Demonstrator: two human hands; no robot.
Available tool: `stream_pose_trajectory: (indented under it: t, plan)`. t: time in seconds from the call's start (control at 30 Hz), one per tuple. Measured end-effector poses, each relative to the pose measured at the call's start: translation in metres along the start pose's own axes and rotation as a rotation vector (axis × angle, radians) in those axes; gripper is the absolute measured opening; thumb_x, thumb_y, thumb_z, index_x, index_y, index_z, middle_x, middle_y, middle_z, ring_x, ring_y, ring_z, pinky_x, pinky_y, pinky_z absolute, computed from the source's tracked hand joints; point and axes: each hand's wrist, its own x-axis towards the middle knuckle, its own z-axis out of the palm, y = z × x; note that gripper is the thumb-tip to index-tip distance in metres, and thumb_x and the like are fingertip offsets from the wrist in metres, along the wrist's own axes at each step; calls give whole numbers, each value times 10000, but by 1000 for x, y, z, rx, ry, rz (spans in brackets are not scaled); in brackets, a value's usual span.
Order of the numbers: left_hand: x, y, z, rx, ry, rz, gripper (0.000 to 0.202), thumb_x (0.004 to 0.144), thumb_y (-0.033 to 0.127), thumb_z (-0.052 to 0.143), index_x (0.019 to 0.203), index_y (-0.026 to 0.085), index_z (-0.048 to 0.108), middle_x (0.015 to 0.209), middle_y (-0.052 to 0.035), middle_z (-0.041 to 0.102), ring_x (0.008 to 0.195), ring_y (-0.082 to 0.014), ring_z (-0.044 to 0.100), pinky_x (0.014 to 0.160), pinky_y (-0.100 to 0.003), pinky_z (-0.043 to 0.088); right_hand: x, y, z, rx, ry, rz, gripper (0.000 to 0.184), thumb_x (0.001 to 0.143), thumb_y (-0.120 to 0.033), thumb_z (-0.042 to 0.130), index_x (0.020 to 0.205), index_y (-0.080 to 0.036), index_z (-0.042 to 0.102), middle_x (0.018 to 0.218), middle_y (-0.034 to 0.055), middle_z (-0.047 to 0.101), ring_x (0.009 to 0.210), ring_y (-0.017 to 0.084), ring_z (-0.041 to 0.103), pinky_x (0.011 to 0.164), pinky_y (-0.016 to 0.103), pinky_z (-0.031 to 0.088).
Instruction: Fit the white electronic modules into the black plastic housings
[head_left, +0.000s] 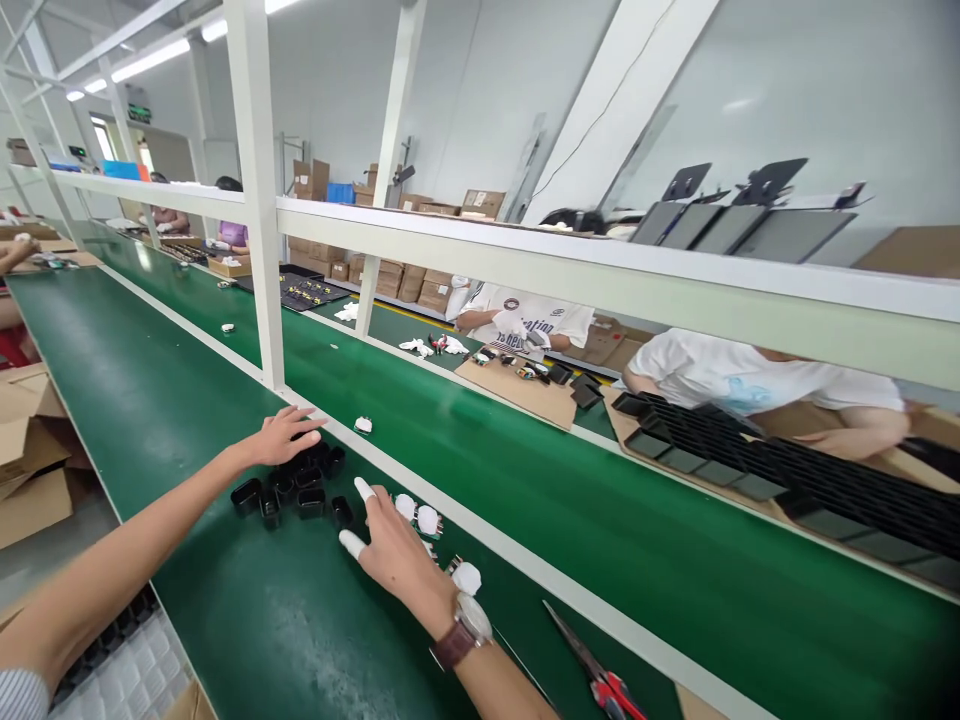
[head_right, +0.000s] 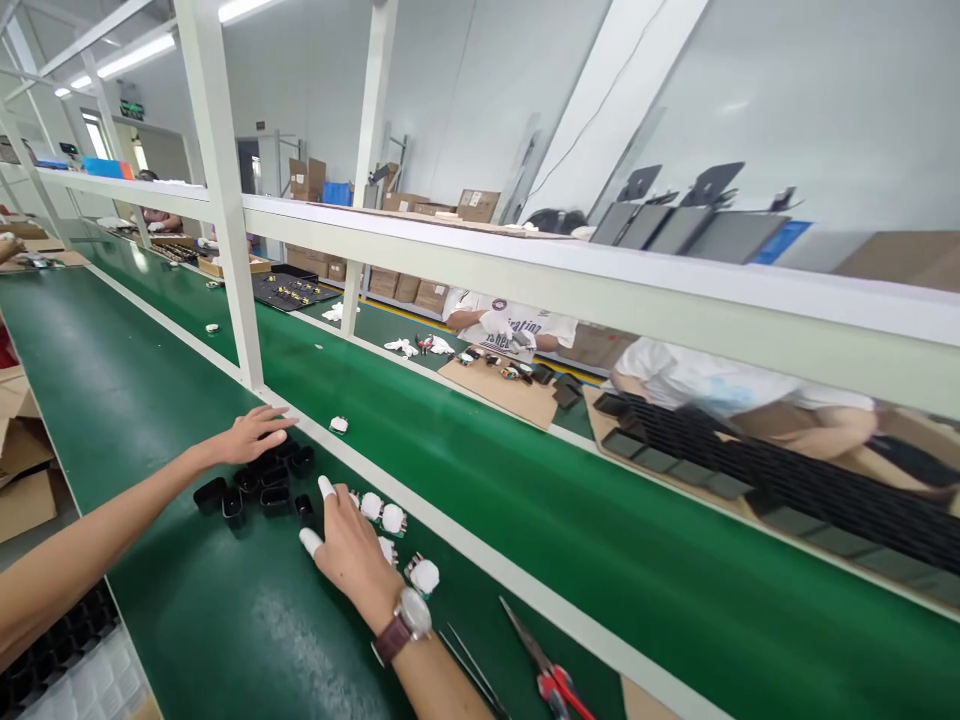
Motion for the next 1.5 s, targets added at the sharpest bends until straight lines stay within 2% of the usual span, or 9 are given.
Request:
stream_pose_trajectory:
  t: [0.17, 0.4, 0.73, 0.83, 1.03, 1.13, 1.27, 1.4, 1.5]
  plan:
    - [-1, 12, 6, -7, -124, 113, 511, 1083, 650, 356, 1472, 442, 615, 1648, -40, 497, 1526, -419, 382, 1155, -718, 352, 39, -14, 4, 71, -1, 80, 581, 1002, -157, 487, 1576, -134, 404, 1411, 192, 579, 1259, 308, 654, 1093, 455, 512]
    - [-22, 18, 2, -27, -165, 121, 534, 1093, 647, 320, 1533, 440, 544, 1676, -34, 458, 1551, -414, 359, 1185, -715, 321, 54, -11, 4, 191, -93, 94, 1248, 739, -225, 886, 1700, -217, 90, 1718, 216, 204, 1504, 404, 436, 1191, 488, 441]
    - [-44, 12, 10, 53, 38, 81, 521, 1101, 576, 391, 1518, 316, 564, 1609, -76, 542, 1582, -392, 316, 1246, -673, 270, 42, -12, 9, 302, -126, -117, 1010, 858, -199, 781, 1683, -198, 199, 1690, 178, 319, 1497, 332, 450, 1243, 455, 388]
    - [-37, 21, 1, 33, 66, 137, 525, 1104, 570, 394, 1530, 305, 544, 1607, -85, 539, 1576, -373, 337, 1247, -641, 306, 20, -2, -2, 230, -42, -134, 859, 933, -256, 706, 1665, -231, 257, 1694, 145, 325, 1478, 307, 476, 1243, 450, 396]
    - [16, 57, -6, -12, -139, 353, 551, 1089, 562, 430, 1519, 238, 548, 1586, -118, 556, 1466, -322, 516, 1216, -481, 428, -64, 63, -35, 5, 272, -25, 541, 1034, -299, 551, 1555, -209, 438, 1551, 159, 514, 1456, 303, 501, 1202, 502, 455]
    - [56, 75, 12, 24, -236, 422, 540, 1070, 511, 464, 1510, 212, 558, 1573, -138, 568, 1444, -343, 539, 1186, -474, 452, -120, 94, -39, -136, 389, 66, 501, 1031, -299, 561, 1519, -218, 482, 1429, 162, 601, 1341, 317, 596, 1121, 528, 529]
    - [106, 100, 47, 45, -272, 437, 545, 1037, 455, 510, 1531, 227, 536, 1599, -140, 540, 1453, -368, 520, 1162, -492, 451, -180, 116, -23, -280, 369, 117, 449, 1011, -236, 562, 1460, -216, 555, 1320, 149, 654, 1220, 330, 656, 1025, 535, 595]
    - [140, 129, 74, 78, -275, 403, 525, 998, 379, 545, 1484, 181, 575, 1514, -183, 608, 1386, -381, 569, 1121, -491, 472, -211, 128, -5, -353, 319, 143, 465, 866, 15, 456, 1200, -190, 706, 1185, 143, 670, 1082, 313, 693, 960, 498, 626]
    - [148, 151, 78, 85, -252, 387, 466, 981, 326, 530, 1378, 110, 645, 1354, -235, 691, 1294, -407, 624, 1090, -524, 490, -219, 131, -3, -408, 353, 165, 492, 823, 55, 426, 1151, -172, 714, 1212, 167, 652, 1102, 332, 682, 989, 526, 610]
